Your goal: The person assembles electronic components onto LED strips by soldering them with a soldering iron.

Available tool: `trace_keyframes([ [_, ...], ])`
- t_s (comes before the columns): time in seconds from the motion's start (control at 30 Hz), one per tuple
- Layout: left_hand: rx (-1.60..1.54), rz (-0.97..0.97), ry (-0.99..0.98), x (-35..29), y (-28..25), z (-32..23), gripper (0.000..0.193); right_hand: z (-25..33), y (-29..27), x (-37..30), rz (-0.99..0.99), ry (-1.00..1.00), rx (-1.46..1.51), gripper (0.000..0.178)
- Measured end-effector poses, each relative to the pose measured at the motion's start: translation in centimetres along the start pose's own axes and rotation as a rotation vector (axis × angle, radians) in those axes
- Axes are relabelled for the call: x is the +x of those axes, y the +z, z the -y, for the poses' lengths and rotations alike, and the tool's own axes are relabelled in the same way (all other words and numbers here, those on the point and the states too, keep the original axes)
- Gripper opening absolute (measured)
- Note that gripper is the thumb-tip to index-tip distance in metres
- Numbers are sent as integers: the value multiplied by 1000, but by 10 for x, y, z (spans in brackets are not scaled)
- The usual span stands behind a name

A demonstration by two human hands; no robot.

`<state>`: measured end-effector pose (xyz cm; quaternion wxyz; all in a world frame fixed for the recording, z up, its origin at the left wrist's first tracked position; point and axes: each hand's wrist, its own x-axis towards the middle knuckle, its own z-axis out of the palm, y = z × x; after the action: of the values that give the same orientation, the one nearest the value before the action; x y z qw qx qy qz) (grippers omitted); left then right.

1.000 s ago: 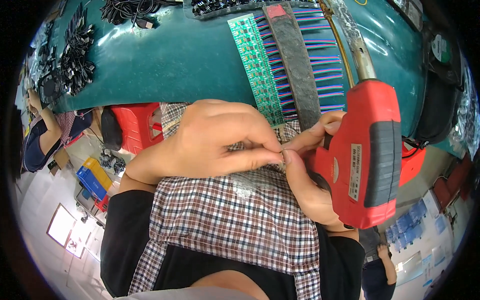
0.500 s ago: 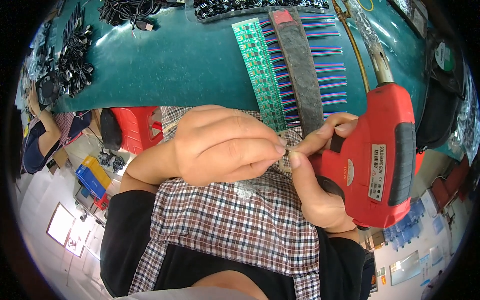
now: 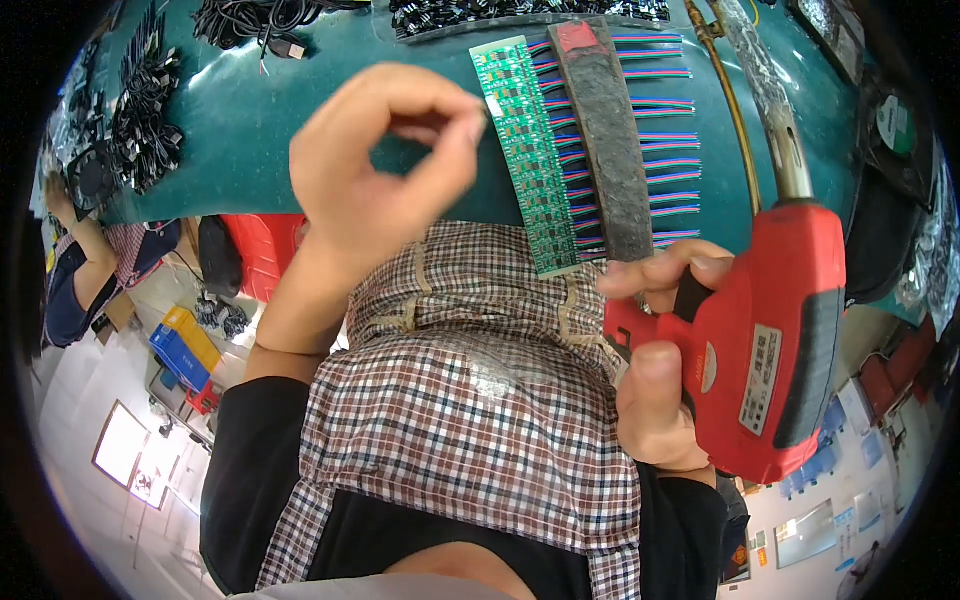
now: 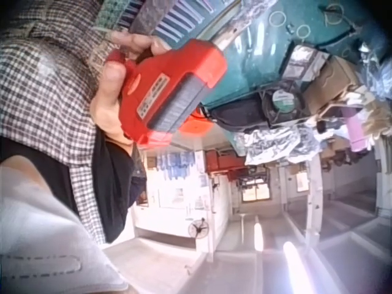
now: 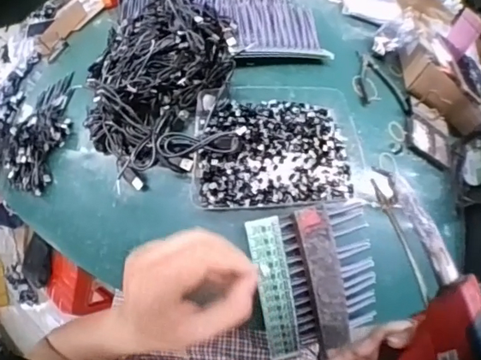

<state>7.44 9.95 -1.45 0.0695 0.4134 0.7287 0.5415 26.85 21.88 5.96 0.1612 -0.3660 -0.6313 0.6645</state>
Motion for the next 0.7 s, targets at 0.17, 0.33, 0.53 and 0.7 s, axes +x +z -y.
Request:
trace_keyframes([
  [0.17, 127, -74, -24, 2, -4, 25, 11, 5, -11, -13, 78, 48, -92, 65],
  [0.33, 174, -83, -12, -7, 0, 13, 11, -6, -42, -33, 281, 8, -171, 53],
  [0.53, 177, -79, -4, -7, 1, 11, 11, -9, -38, -32, 237, -22, -394, 36],
  [0.7, 205, -59, 10, -4, 3, 9, 12, -9, -39, -30, 232, -90, -505, 21],
])
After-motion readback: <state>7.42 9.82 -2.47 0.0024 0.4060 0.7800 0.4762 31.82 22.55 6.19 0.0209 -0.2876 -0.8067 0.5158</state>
